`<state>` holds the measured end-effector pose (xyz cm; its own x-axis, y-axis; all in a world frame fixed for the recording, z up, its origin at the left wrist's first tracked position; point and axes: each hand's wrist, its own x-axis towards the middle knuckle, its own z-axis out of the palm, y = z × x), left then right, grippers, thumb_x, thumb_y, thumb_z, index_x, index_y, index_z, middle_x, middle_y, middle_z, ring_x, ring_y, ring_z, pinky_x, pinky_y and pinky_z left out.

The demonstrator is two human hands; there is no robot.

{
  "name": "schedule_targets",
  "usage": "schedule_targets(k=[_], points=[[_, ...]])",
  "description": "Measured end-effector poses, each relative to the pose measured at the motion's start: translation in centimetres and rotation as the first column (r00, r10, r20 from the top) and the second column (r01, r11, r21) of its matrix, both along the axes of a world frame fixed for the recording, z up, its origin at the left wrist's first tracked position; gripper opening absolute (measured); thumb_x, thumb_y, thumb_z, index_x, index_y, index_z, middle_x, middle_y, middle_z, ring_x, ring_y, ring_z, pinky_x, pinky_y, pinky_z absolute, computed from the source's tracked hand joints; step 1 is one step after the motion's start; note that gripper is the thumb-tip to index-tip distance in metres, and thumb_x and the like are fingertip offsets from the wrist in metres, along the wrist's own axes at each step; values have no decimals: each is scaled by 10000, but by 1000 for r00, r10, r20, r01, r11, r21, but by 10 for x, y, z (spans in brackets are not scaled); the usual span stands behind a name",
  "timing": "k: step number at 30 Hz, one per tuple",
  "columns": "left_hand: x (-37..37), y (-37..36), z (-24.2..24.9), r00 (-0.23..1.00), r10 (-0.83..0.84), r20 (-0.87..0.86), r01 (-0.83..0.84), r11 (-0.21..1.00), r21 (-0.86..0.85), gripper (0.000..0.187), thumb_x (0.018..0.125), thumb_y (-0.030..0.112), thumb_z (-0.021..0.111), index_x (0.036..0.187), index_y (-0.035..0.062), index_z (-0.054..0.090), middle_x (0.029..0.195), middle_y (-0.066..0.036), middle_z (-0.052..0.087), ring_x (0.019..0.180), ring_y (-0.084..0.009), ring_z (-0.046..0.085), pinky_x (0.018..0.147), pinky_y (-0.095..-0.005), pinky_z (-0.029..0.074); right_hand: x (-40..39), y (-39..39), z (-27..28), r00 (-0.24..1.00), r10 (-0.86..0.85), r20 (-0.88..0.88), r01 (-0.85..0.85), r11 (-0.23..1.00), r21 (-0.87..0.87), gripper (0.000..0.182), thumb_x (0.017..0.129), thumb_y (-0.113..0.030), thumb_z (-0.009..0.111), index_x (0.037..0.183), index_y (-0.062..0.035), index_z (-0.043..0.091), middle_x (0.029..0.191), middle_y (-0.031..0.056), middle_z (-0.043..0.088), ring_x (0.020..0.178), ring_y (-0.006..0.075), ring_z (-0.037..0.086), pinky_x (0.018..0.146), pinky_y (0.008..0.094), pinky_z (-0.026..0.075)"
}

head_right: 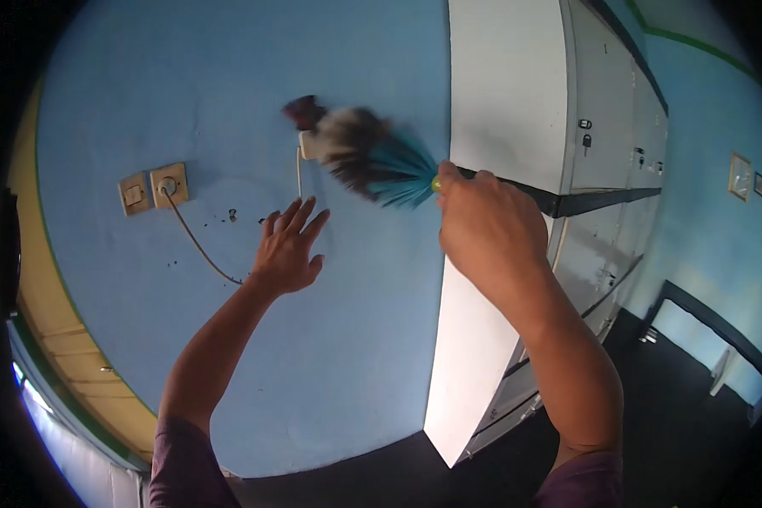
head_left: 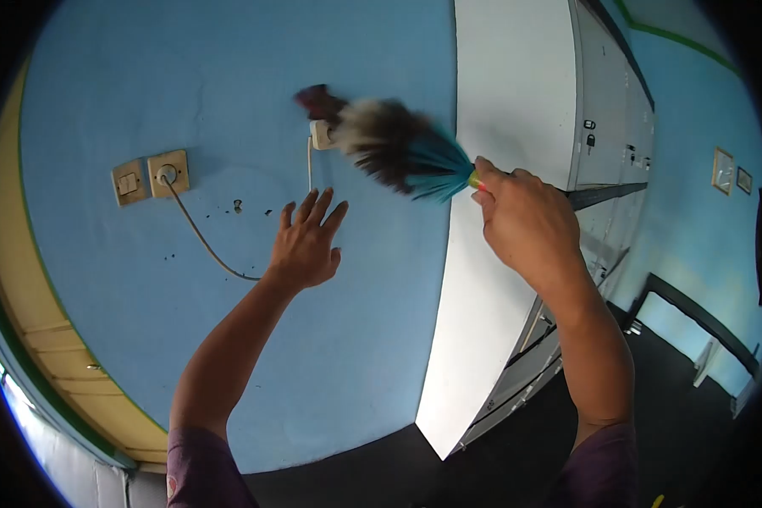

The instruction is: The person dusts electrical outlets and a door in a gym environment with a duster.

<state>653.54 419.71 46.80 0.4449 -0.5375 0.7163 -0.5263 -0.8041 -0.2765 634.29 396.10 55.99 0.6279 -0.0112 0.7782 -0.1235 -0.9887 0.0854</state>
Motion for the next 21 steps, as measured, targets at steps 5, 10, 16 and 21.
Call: schedule_targets(k=[5,10,16,21], points=[[31,-2,-2,999,-10,-42,10,1000,1,725,814,214,703,1474,153,409,1571,-144,307,1462,-310,283,1166,-555,245,-8,15,24,955,-296,20,295,954,53,296,966,-177,534,1217,-54,631,880,203,673,826,386,689,756,480,536],[45,-2,-6,997,-71,-18,72,995,65,739,812,220,704,1480,150,395,1570,-148,296,1466,-308,274,1173,-568,233,-6,41,3,997,-72,22,72,997,-1,298,949,-180,568,1211,-50,630,906,216,691,851,389,683,773,475,539],[59,7,2,999,-17,-50,21,996,92,754,818,226,704,1490,152,371,1572,-155,290,1471,-305,264,1178,-564,222,5,30,-11,988,-130,78,123,988,93,310,943,-212,590,1218,-89,662,884,209,688,852,400,675,775,476,535],[69,16,0,999,2,-36,1,998,68,763,813,225,711,1491,156,367,1576,-150,287,1475,-298,256,1187,-554,204,4,-7,-27,982,-157,105,135,973,189,354,934,-222,613,1272,-118,640,917,203,689,865,399,671,775,479,529]])
